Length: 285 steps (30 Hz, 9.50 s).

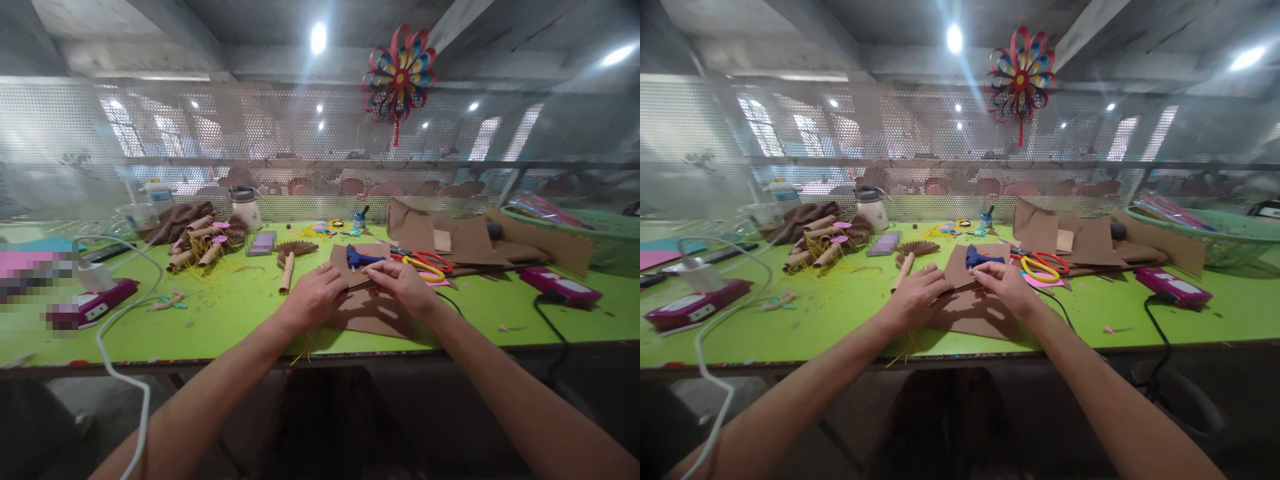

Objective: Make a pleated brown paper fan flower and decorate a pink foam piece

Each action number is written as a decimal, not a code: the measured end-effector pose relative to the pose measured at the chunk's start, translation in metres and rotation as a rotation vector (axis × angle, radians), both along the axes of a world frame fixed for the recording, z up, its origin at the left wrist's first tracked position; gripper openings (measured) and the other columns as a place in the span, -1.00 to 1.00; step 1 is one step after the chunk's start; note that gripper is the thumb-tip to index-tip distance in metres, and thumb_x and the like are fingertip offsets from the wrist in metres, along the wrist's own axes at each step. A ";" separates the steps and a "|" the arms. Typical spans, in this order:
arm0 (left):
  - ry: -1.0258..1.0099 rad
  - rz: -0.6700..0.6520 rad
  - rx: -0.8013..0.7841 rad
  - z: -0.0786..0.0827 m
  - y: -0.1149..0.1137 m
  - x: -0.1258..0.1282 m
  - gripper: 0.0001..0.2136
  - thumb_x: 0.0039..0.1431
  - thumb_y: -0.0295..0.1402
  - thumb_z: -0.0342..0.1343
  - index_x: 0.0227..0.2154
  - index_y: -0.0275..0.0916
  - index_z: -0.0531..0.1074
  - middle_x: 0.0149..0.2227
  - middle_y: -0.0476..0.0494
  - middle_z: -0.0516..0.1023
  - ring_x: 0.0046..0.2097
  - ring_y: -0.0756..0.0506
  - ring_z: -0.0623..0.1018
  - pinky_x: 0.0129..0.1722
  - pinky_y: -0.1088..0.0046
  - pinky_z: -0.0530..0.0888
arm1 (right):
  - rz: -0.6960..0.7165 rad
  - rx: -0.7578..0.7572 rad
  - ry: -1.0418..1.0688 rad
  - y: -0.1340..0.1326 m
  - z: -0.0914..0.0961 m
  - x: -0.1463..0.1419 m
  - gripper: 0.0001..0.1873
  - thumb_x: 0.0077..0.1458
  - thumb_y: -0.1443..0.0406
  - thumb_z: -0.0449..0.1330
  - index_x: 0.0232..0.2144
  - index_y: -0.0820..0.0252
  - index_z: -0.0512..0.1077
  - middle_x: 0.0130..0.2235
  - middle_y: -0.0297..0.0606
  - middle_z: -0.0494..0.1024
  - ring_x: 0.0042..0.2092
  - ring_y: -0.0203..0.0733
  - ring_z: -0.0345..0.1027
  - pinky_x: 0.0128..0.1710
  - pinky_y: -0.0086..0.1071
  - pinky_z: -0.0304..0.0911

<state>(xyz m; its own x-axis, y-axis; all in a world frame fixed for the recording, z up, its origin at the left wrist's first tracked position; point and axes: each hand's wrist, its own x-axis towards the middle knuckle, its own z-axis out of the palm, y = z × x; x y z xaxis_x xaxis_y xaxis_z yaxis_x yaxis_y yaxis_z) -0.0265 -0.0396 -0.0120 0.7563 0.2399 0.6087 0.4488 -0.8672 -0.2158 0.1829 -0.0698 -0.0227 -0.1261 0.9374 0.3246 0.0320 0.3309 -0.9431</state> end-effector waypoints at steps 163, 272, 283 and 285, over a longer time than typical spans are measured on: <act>-1.367 -0.782 -1.521 0.033 0.021 -0.008 -0.82 0.00 -0.48 0.20 -0.30 -0.29 0.36 -0.38 -0.08 0.52 -0.35 0.01 0.52 -0.20 0.37 0.45 | -0.518 0.448 -0.960 -0.064 0.008 -0.019 -0.45 -0.10 0.39 0.05 0.02 0.09 0.21 -0.11 -0.14 0.38 -0.05 -0.03 0.26 -0.05 -0.15 0.21; -1.206 -0.761 -1.539 0.029 0.008 0.001 -0.86 -0.12 -0.51 0.24 -0.50 -0.33 0.37 -0.46 -0.06 0.47 -0.43 0.01 0.48 -0.34 0.44 0.42 | -0.516 0.335 -0.804 -0.055 0.001 -0.041 -0.49 -0.09 0.38 0.06 -0.01 0.11 0.29 -0.17 -0.18 0.45 -0.15 -0.10 0.33 -0.12 -0.22 0.24; -1.197 -0.727 -1.563 0.027 0.010 0.003 -0.83 -0.16 -0.48 0.26 -0.53 -0.32 0.35 -0.46 -0.06 0.46 -0.40 0.00 0.48 -0.35 0.43 0.42 | -0.540 0.351 -0.796 -0.053 -0.003 -0.039 -0.46 -0.11 0.39 0.06 0.00 0.10 0.28 -0.09 -0.17 0.44 -0.10 -0.10 0.32 -0.09 -0.25 0.23; -1.199 -0.727 -1.572 0.027 0.010 0.004 -0.83 -0.17 -0.48 0.26 -0.52 -0.33 0.35 -0.46 -0.06 0.46 -0.41 0.00 0.48 -0.35 0.43 0.42 | -0.561 0.361 -0.777 -0.054 -0.002 -0.040 -0.48 -0.10 0.38 0.05 0.00 0.11 0.29 -0.08 -0.18 0.44 -0.10 -0.11 0.33 -0.09 -0.26 0.24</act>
<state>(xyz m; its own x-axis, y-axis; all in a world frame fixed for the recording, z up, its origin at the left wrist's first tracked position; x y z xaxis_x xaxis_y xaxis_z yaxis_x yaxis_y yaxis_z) -0.0227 -0.0299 0.0151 0.4140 0.8270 0.3804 -0.6439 -0.0293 0.7645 0.1434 -0.1240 -0.0250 0.0051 0.7884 0.6152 0.8296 0.3401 -0.4428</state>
